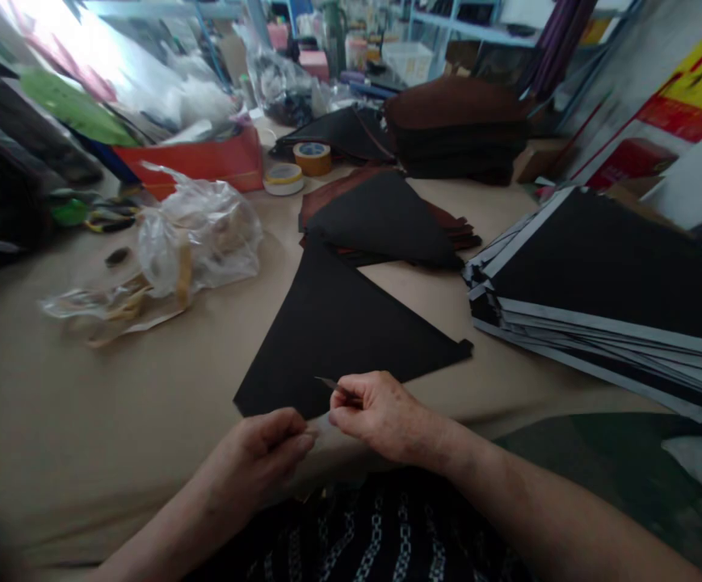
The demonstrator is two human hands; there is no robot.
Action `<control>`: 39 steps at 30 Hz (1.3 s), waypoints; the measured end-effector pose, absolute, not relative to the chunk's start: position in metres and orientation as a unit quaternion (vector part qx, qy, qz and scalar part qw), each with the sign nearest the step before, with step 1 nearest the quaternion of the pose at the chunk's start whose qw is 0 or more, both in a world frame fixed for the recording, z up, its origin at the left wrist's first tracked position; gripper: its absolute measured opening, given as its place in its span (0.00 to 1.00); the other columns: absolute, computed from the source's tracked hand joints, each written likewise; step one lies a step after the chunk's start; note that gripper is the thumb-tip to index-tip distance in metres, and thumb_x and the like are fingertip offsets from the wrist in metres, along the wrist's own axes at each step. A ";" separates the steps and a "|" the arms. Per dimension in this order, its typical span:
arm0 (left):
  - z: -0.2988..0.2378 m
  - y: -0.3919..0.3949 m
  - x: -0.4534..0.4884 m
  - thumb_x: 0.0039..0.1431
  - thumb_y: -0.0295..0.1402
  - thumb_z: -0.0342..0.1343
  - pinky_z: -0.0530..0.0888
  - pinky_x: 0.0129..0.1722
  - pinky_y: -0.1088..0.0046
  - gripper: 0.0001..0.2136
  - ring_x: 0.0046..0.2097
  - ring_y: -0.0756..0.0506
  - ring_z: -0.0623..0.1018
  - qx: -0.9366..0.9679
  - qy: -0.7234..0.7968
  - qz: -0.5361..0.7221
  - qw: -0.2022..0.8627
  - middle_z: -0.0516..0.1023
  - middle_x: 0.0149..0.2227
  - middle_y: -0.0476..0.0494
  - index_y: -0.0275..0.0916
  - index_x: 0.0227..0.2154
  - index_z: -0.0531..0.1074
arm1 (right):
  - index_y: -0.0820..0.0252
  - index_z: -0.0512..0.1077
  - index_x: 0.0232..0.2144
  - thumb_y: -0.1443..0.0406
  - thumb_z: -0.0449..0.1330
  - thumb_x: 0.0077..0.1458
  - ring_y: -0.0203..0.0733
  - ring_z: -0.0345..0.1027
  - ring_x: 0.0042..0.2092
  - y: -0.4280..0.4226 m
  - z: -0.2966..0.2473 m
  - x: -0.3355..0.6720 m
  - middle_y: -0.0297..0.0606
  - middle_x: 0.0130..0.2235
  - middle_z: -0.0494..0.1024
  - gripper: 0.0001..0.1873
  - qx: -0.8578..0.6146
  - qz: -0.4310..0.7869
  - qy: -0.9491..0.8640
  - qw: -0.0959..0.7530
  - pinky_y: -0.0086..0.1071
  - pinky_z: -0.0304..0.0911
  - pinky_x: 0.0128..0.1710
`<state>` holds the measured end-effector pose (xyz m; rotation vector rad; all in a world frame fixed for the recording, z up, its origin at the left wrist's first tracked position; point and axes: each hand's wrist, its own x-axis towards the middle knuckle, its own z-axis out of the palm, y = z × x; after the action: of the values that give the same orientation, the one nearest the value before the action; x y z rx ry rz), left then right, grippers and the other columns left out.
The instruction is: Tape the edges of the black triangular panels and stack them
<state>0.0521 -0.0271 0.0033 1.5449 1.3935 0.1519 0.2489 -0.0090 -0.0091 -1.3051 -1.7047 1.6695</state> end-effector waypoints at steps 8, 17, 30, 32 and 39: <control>0.000 -0.010 0.038 0.53 0.47 0.47 0.60 0.25 0.76 0.17 0.25 0.50 0.63 0.661 0.562 -0.006 0.497 0.62 0.20 0.52 0.39 0.20 0.65 | 0.61 0.64 0.24 0.65 0.54 0.51 0.31 0.53 0.26 0.006 -0.006 0.348 0.29 0.23 0.61 0.06 -0.616 0.415 -0.623 0.246 0.26 0.51 0.28; -0.005 0.016 0.031 0.47 0.54 0.45 0.62 0.25 0.75 0.22 0.26 0.48 0.66 0.635 0.593 -0.081 0.488 0.65 0.20 0.49 0.39 0.21 0.69 | 0.61 0.66 0.24 0.62 0.53 0.51 0.35 0.60 0.27 0.010 -0.019 0.407 0.31 0.23 0.67 0.09 -0.698 0.302 -0.623 0.183 0.28 0.53 0.29; -0.011 0.018 0.031 0.45 0.52 0.47 0.59 0.21 0.76 0.19 0.23 0.49 0.64 0.641 0.611 -0.071 0.459 0.62 0.17 0.50 0.40 0.17 0.67 | 0.61 0.67 0.23 0.64 0.53 0.50 0.34 0.60 0.26 0.010 -0.020 0.403 0.31 0.23 0.69 0.08 -0.701 0.287 -0.632 0.163 0.27 0.51 0.27; -0.011 0.019 0.031 0.45 0.52 0.46 0.59 0.22 0.75 0.19 0.23 0.49 0.64 0.643 0.611 -0.081 0.454 0.63 0.17 0.50 0.40 0.18 0.67 | 0.61 0.68 0.23 0.64 0.53 0.50 0.34 0.60 0.26 0.010 -0.020 0.402 0.31 0.23 0.69 0.08 -0.703 0.280 -0.634 0.157 0.27 0.52 0.27; -0.013 0.018 0.030 0.47 0.53 0.45 0.59 0.21 0.76 0.20 0.22 0.50 0.63 0.642 0.600 -0.087 0.469 0.62 0.18 0.50 0.39 0.19 0.67 | 0.60 0.68 0.25 0.64 0.53 0.51 0.35 0.61 0.27 0.013 -0.019 0.403 0.32 0.24 0.70 0.06 -0.708 0.239 -0.656 0.105 0.28 0.52 0.27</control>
<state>0.0303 0.0184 -0.0133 1.5743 1.4716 -0.2123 0.4029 0.0130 -0.0191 -2.0858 -1.9337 0.7054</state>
